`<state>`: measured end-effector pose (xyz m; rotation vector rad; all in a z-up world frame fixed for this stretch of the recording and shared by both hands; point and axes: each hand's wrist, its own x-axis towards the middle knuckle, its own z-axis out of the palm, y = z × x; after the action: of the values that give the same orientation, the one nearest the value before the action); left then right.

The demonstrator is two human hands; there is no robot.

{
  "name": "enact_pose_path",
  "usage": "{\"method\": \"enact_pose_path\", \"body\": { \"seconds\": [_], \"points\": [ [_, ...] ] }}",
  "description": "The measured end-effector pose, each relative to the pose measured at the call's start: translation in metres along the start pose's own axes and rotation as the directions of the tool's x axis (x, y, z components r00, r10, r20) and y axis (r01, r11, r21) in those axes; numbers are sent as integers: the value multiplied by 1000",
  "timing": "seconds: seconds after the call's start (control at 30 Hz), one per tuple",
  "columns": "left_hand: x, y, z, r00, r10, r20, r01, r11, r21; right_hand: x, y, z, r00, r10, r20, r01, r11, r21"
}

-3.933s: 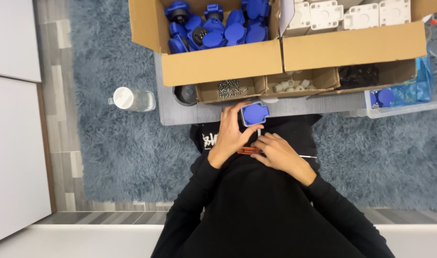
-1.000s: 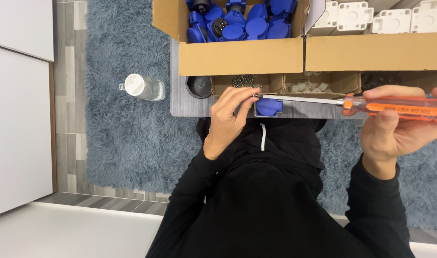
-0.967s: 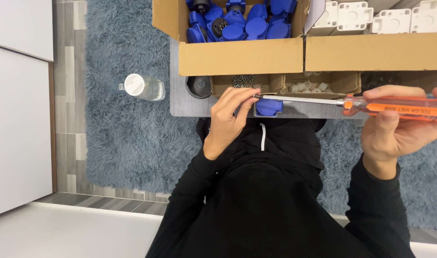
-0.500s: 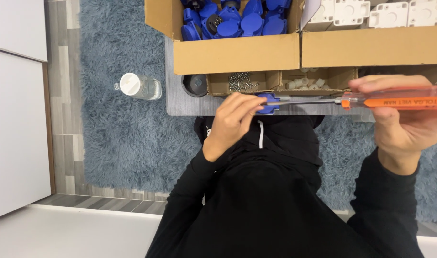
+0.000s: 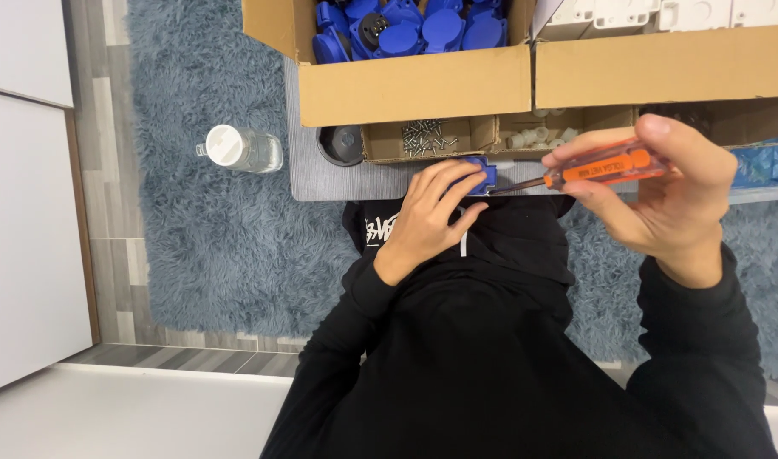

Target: Assembling electrical box components by joining blue and white plastic parts and fastening them with screws using a screwdriver.

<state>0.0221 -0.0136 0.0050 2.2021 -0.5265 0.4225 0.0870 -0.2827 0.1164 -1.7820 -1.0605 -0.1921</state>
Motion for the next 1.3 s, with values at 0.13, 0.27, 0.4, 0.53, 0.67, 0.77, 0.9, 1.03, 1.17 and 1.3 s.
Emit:
{"method": "enact_pose_path", "body": {
  "seconds": [0.13,0.27,0.4,0.53,0.67,0.77,0.9,1.03,1.17,1.3],
  "points": [
    [-1,-2,2,1000,0,-5,0,1000,18,0,2,-1,1000,-14,3,15,1000,-22],
    [-1,-3,4,999,-4,-31,4,1000,21,-2,5,2,1000,15,21,-16,1000,23],
    [-2,-6,7,998,-21,-52,21,1000,0,3,5,5,997,12,74,-18,997,80],
    [-1,-4,7,998,-9,-63,9,1000,-3,15,-13,-11,978,61,197,-64,998,7],
    [-3,-4,9,997,4,-83,-3,1000,10,12,-7,-14,981,78,176,-54,989,-140],
    [-5,-3,12,995,2,-95,0,1000,15,9,5,-10,989,30,143,-8,988,-152],
    [-7,-3,15,994,-1,-110,3,1000,17,1,19,-3,997,36,66,-23,982,-188],
    [-8,-4,17,994,-3,-112,5,1000,18,4,16,8,993,116,-35,-120,977,-177],
    [-10,-6,20,993,-7,-120,8,1000,13,2,26,8,997,-71,-16,65,964,-257],
    [-13,-9,24,992,-11,-129,13,1000,13,2,23,-2,995,-79,59,97,907,-409]
  ]
}}
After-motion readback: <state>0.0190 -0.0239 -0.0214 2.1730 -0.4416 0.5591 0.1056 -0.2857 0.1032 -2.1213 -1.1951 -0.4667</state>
